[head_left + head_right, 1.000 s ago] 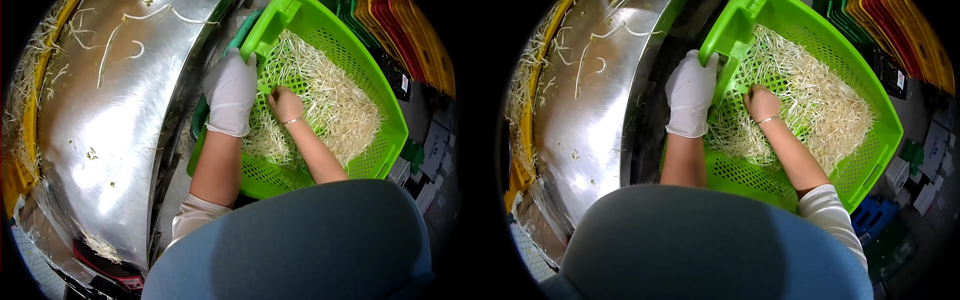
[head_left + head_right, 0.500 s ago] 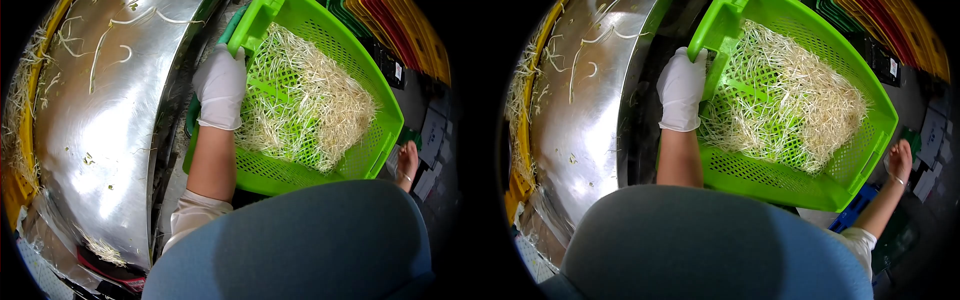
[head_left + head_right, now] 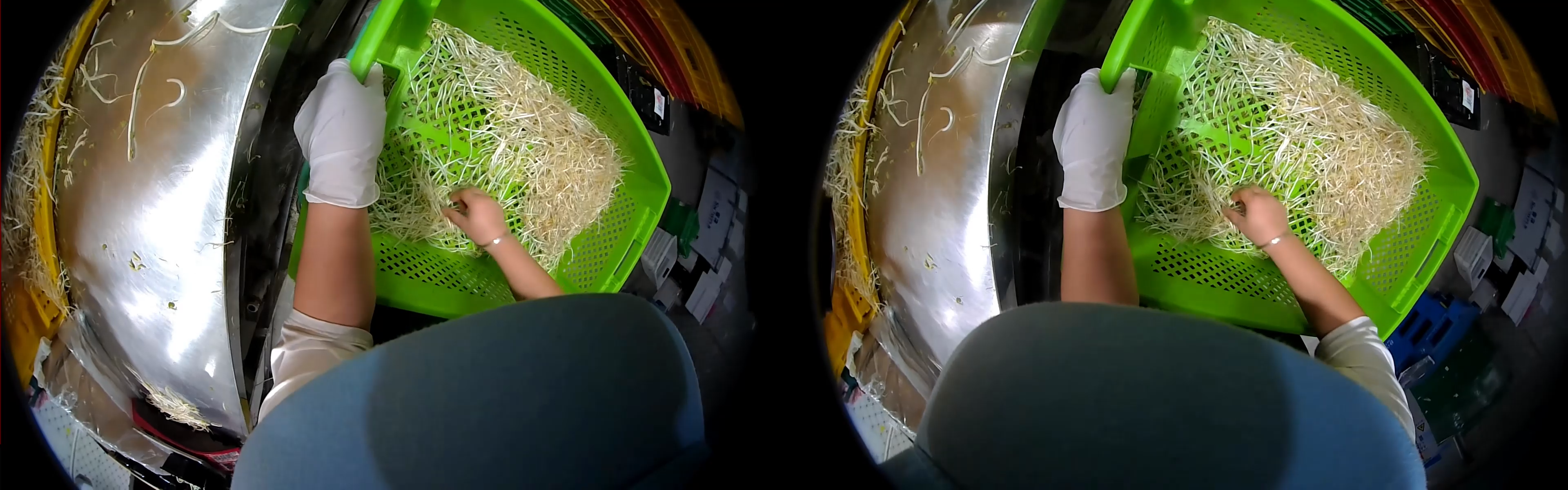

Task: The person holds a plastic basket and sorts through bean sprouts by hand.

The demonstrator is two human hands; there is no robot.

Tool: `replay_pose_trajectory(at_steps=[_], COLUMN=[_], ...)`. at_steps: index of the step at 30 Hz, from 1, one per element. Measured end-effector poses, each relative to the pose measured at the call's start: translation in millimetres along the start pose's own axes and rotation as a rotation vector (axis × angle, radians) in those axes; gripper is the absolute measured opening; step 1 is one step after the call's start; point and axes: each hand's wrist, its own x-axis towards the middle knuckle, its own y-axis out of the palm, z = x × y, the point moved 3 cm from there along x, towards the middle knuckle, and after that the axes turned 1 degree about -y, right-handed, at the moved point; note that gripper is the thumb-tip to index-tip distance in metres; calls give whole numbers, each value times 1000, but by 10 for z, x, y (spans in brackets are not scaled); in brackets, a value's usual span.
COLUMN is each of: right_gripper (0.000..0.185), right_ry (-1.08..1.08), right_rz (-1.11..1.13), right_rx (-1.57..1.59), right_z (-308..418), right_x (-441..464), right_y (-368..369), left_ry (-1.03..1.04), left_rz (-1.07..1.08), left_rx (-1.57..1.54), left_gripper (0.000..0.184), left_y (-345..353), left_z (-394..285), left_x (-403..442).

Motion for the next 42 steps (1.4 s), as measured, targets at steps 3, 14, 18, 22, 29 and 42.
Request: replay_pose_trajectory(at_steps=[3,14,18,22,29,42], right_gripper=[14,12,23,48,36,9], right_ry=[70,585,825,-86,-522,-188], right_rz=[53,-776,-141,-188,55,-167], right_rx=[103,-220,-595,7,97,-130], right_z=[-60,-1919,-1887,-97,825,22], right_x=[-3,-2049,-1880,-535,-287,-286], right_y=[92,-2301,-2152,-707,370,-164], left_ry=[-36,-24,29,37,17,-19], left_rz=[40,34,-39,-24,-23,33], left_rx=[-11,-5,-11,-15,61,-2], left_gripper=[33,33,29,29,37,35], left_y=[-24,-21,-39,-42,0,-58], left_z=[-16,-18,-40,-33,-3,-48], left_x=[-12,-7,-26,-20,-13,4])
